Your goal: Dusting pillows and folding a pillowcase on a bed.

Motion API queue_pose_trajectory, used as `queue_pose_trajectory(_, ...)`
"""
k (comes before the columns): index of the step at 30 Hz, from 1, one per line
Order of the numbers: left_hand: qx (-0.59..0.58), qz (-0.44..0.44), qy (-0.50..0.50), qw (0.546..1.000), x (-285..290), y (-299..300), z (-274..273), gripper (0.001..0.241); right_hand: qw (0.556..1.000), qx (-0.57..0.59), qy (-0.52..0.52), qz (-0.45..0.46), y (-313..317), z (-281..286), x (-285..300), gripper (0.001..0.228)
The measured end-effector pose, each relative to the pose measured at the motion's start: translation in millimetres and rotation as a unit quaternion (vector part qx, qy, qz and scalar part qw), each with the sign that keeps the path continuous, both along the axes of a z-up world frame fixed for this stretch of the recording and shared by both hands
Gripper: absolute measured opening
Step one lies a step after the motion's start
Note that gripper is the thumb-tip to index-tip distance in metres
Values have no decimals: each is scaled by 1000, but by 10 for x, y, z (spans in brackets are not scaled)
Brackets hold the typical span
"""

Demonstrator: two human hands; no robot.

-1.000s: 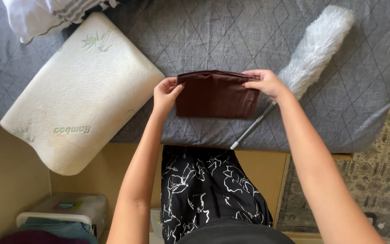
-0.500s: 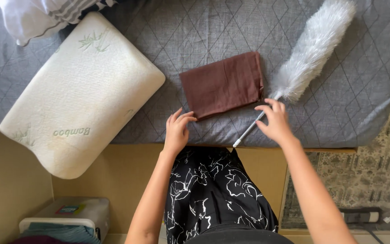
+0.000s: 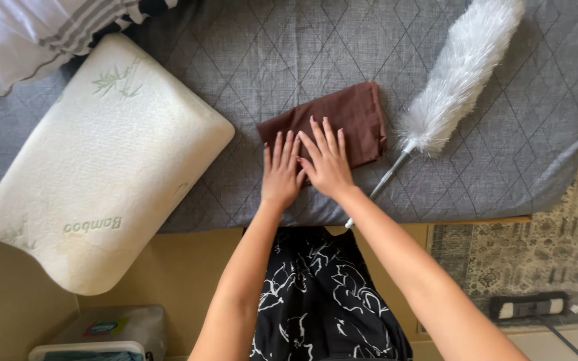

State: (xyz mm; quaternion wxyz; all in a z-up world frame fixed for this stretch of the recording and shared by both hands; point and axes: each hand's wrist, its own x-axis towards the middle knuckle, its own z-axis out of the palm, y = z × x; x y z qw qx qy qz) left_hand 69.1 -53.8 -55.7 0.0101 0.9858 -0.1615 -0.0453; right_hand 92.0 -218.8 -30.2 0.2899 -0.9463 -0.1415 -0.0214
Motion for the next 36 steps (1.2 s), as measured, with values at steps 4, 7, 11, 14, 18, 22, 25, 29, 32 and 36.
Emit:
queue_pose_trajectory(4,-177,25,59,982,0,40,47,76,985,-129,73,87,-486,-114,10,68)
queue_pose_trajectory(7,-163,40,65,984,-57,9,39,76,981,-134,88,109,-564,-92,16,73)
queue_pose_trajectory(11,-167,31,91,981,4,29,50,77,982,-120,115,85,-548,-26,80,75)
queue_pose_trajectory(14,-155,32,95,983,16,36,3,79,988,-51,115,87,-674,-105,87,70)
queue_pose_trajectory(18,-175,8,106,979,14,94,165,88,890,359,279,-46,-1017,-326,6,35)
queue_pose_trajectory(22,-233,172,36,956,43,119,325,106,888,348,103,-282,-1135,-253,56,38)
queue_pose_trajectory(25,-303,232,35,924,-138,220,241,107,894,230,100,-371,-1010,-407,-239,49)
queue_pose_trajectory(29,-455,378,102,800,121,274,39,94,884,289,79,-359,-1049,-663,-410,55)
queue_pose_trajectory(32,-491,471,154,717,374,332,-496,73,826,373,175,-385,-834,-410,-496,47)
queue_pose_trajectory(36,-508,409,237,720,422,429,-779,41,770,435,216,-414,-706,-171,-618,34)
